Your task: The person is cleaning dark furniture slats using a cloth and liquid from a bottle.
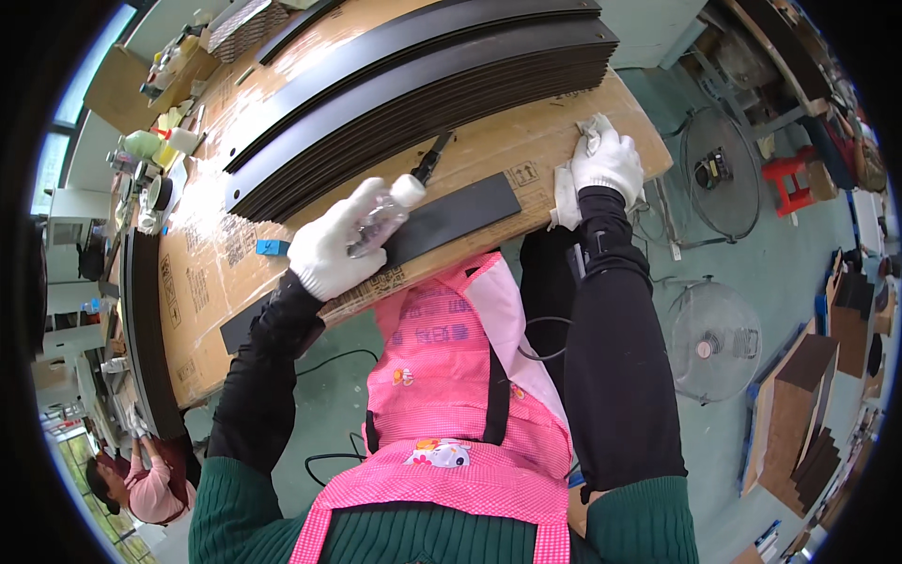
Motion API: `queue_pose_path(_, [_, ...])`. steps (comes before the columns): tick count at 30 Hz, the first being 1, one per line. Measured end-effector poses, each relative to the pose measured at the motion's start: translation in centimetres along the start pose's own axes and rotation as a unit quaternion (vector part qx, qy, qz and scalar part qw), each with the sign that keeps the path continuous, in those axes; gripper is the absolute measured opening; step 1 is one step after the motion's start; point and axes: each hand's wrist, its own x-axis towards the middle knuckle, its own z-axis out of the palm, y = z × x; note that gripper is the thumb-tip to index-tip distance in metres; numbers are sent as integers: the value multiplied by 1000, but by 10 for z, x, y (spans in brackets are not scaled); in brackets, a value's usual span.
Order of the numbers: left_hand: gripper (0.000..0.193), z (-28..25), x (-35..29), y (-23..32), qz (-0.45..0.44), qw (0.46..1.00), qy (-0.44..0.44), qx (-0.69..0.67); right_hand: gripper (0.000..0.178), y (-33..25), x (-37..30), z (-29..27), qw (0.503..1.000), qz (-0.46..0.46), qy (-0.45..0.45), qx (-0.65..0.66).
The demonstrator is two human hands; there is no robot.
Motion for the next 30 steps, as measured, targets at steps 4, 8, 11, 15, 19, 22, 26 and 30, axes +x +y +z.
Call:
queue_pose_path(4, [80, 11, 35, 12, 30, 989, -72, 128, 41, -1, 3, 2, 1000, -3, 23, 10])
queue_pose_path(8, [76, 15, 54, 26, 32, 978, -114, 172, 45, 3, 4, 6, 999, -2, 47, 14])
queue_pose_path(11, [77, 15, 54, 26, 38, 974, -122, 185, 45, 0, 2, 4, 999, 4, 38, 11])
queue_pose_path(15, [82, 10, 44, 22, 11, 970, -142, 198, 43, -1, 0, 1, 1000, -2, 20, 17])
queue_pose_path(19, [80, -3, 21, 8, 1, 972, -119, 201, 45, 1, 1, 4, 999, -10, 53, 10])
queue_pose_path(22, [81, -10, 3, -2, -17, 971, -106, 214, 40, 2, 2, 3, 999, -7, 45, 12])
queue_pose_path(26, [79, -16, -18, -8, -49, 976, -90, 193, 43, 0, 2, -1, 999, -5, 34, 16])
queue_pose_path(30, [78, -8, -17, 7, -65, 988, -60, 125, 42, 1, 3, 3, 999, -3, 38, 2])
